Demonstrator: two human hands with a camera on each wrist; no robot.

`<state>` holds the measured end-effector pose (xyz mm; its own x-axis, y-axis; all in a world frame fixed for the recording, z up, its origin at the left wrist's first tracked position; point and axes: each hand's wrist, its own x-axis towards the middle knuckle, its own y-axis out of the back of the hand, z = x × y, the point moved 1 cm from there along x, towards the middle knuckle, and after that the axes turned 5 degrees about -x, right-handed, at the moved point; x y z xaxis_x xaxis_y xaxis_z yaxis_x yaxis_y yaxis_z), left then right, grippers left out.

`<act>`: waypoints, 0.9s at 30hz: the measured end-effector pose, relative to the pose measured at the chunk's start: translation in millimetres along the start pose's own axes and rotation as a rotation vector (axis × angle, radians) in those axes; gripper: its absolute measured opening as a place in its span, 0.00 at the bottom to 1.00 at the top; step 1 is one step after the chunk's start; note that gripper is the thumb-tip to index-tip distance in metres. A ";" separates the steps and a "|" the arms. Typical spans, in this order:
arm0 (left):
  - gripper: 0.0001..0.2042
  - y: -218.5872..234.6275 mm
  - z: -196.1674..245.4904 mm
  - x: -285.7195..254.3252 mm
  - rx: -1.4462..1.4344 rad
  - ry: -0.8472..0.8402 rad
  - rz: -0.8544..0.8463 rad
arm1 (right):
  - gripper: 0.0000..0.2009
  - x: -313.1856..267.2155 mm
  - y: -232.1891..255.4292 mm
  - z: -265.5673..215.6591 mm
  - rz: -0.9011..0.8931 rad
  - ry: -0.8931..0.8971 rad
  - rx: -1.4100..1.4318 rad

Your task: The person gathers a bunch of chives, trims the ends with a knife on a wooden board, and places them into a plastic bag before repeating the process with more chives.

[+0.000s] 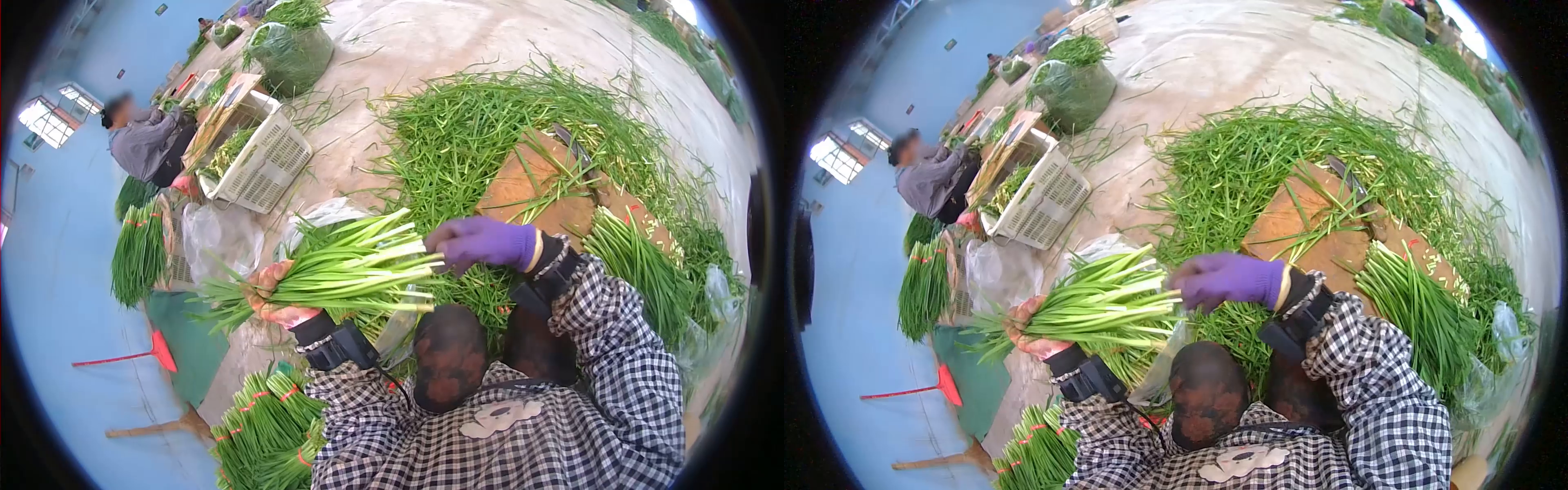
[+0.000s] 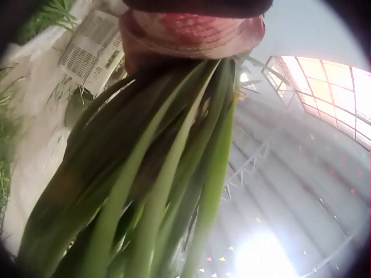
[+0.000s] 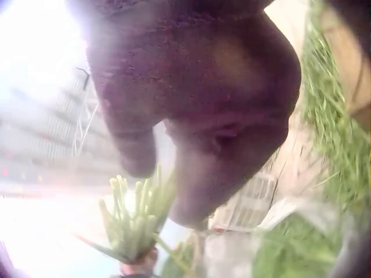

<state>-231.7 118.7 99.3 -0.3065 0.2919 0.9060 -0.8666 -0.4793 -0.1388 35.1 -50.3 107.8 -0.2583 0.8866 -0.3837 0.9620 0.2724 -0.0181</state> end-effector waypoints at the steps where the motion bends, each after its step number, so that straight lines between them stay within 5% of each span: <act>1: 0.07 7.1 -15.8 -1.6 -0.713 0.460 -0.009 | 0.25 6.1 -7.6 -1.8 -0.112 0.239 0.072; 2: 0.08 2.7 -11.8 -3.9 -0.894 0.625 0.005 | 0.34 8.4 -19.1 -14.1 -0.241 0.506 0.020; 4: 0.09 -5.4 -4.3 -9.6 -1.253 0.976 0.145 | 0.42 2.2 -26.3 -13.8 -0.311 0.338 -0.078; 5: 0.10 -11.9 -3.1 -12.0 -0.809 0.600 0.012 | 0.42 2.8 -28.6 -11.4 -0.314 0.336 -0.074; 8: 0.12 -6.0 -2.5 -7.9 -1.264 1.258 0.335 | 0.42 7.0 -31.0 -1.8 -0.370 0.505 0.017; 9: 0.12 -6.3 1.8 -9.1 -1.319 1.308 0.326 | 0.43 8.6 -31.5 1.1 -0.388 0.561 0.045; 11: 0.15 -3.3 4.5 -5.7 -0.949 1.152 -0.041 | 0.43 8.0 -33.1 0.1 -0.424 0.673 0.102; 12: 0.15 -5.5 7.5 -6.6 -0.949 1.154 -0.041 | 0.43 6.4 -34.7 -1.8 -0.423 0.671 0.103; 16: 0.14 -16.2 27.5 -11.9 -1.359 1.358 0.183 | 0.22 7.8 -44.7 -3.1 -0.349 0.183 -0.194; 18: 0.15 -14.7 22.6 -14.9 -1.190 1.301 0.186 | 0.20 7.0 -55.7 0.7 0.123 0.375 0.144; 19: 0.15 -14.6 22.9 -15.1 -1.187 1.302 0.188 | 0.18 12.2 -59.2 5.9 0.215 0.401 0.172; 22: 0.16 -14.6 25.9 -11.1 -1.290 1.356 0.254 | 0.17 11.8 -57.1 21.7 0.114 0.424 0.198; 24: 0.16 -12.8 32.0 -7.3 -1.159 1.382 0.287 | 0.09 -1.2 -63.9 -0.7 0.052 0.211 0.551; 26: 0.16 -7.7 23.6 -7.8 -1.245 1.401 0.287 | 0.06 -6.6 -48.4 12.1 -0.174 0.394 0.238; 27: 0.16 -4.9 20.2 -7.0 -1.094 1.305 0.274 | 0.09 -22.5 -36.8 16.4 -0.242 0.354 0.463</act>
<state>-217.3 102.3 101.7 -0.0914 0.9958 -0.0092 -0.4132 -0.0463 -0.9095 6.9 -86.4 102.0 -0.4107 0.9117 0.0087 0.7907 0.3609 -0.4945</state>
